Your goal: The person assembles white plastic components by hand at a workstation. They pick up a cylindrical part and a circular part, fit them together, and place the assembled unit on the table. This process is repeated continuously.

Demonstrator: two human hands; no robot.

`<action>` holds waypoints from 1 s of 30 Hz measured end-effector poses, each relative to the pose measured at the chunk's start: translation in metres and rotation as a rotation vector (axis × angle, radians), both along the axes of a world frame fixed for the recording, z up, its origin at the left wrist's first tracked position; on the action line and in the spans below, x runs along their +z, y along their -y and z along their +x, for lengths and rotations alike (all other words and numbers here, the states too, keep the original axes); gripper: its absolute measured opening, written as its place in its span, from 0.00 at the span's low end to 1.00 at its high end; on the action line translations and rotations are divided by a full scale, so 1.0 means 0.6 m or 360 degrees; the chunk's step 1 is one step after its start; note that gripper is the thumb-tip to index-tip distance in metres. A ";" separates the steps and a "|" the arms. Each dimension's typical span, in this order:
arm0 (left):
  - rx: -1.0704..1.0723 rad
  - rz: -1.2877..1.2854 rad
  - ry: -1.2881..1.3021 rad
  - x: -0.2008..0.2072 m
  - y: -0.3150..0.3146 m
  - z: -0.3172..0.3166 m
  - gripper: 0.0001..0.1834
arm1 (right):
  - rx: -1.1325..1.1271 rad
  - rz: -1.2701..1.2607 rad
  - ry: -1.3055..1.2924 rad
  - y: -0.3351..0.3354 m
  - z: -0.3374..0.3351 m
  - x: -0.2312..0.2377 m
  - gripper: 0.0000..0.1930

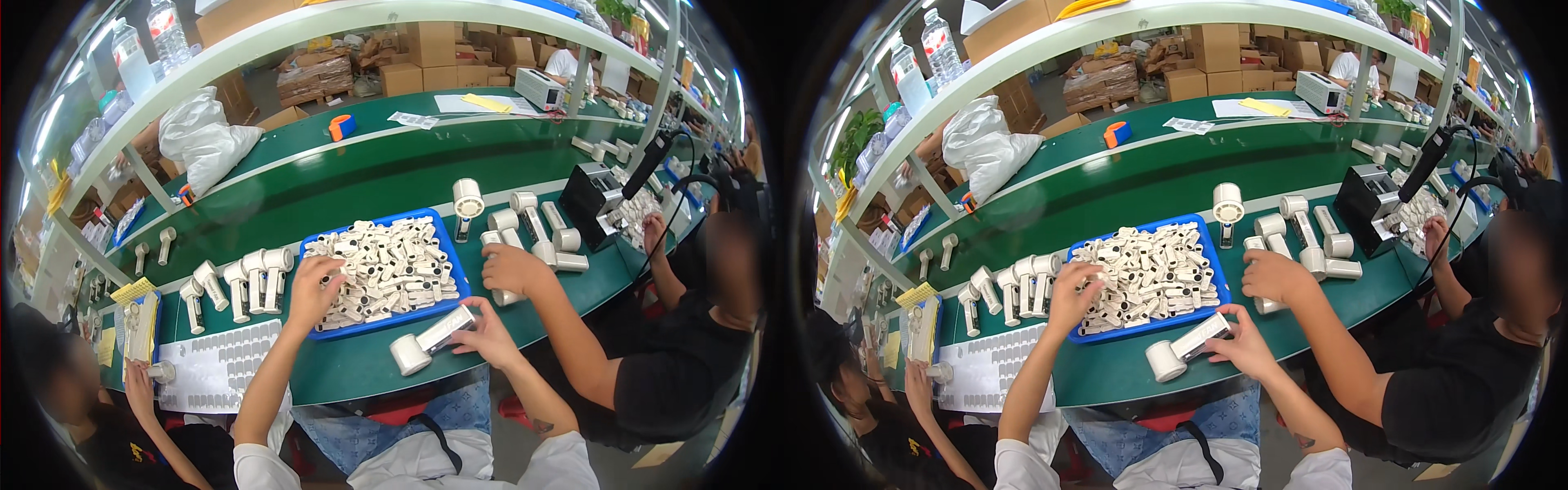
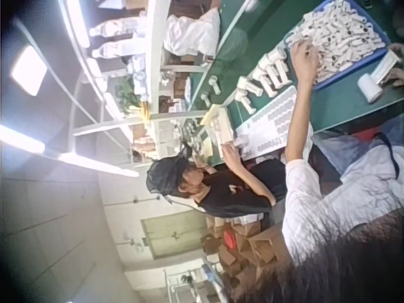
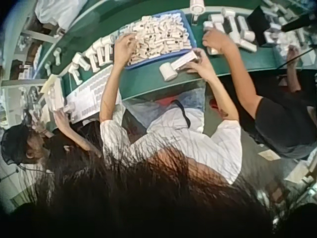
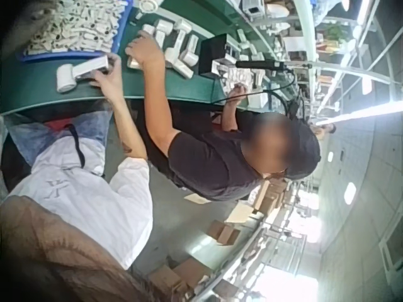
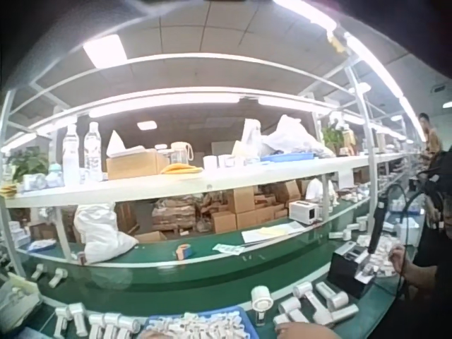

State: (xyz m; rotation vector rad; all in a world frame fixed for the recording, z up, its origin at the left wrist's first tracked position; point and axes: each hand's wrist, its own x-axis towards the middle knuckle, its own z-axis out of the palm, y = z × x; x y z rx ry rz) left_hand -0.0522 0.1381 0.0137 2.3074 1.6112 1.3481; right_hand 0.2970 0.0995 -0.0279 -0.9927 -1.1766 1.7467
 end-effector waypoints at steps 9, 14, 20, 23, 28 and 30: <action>-0.0241 -0.0229 0.0726 0.056 0.112 0.093 0.15 | 0.0147 0.0636 0.1400 -0.011 0.004 0.028 0.24; -0.0526 -0.0402 0.0802 0.025 0.154 0.131 0.13 | -0.0035 0.1205 0.1856 0.011 -0.011 0.065 0.24; -0.0629 -0.0320 0.0655 -0.009 0.148 0.186 0.09 | 0.0156 0.1619 0.0723 0.020 -0.035 0.097 0.19; -0.0582 -0.0275 0.0633 -0.027 0.145 0.197 0.08 | 0.0208 0.1709 0.0831 0.014 -0.034 0.073 0.17; -0.0559 -0.0163 0.0477 -0.057 0.138 0.187 0.11 | 0.0187 0.1689 0.1003 0.021 -0.040 0.063 0.16; -0.0472 -0.0207 0.0402 -0.051 0.137 0.187 0.17 | 0.0190 0.1579 0.1029 0.022 -0.035 0.058 0.16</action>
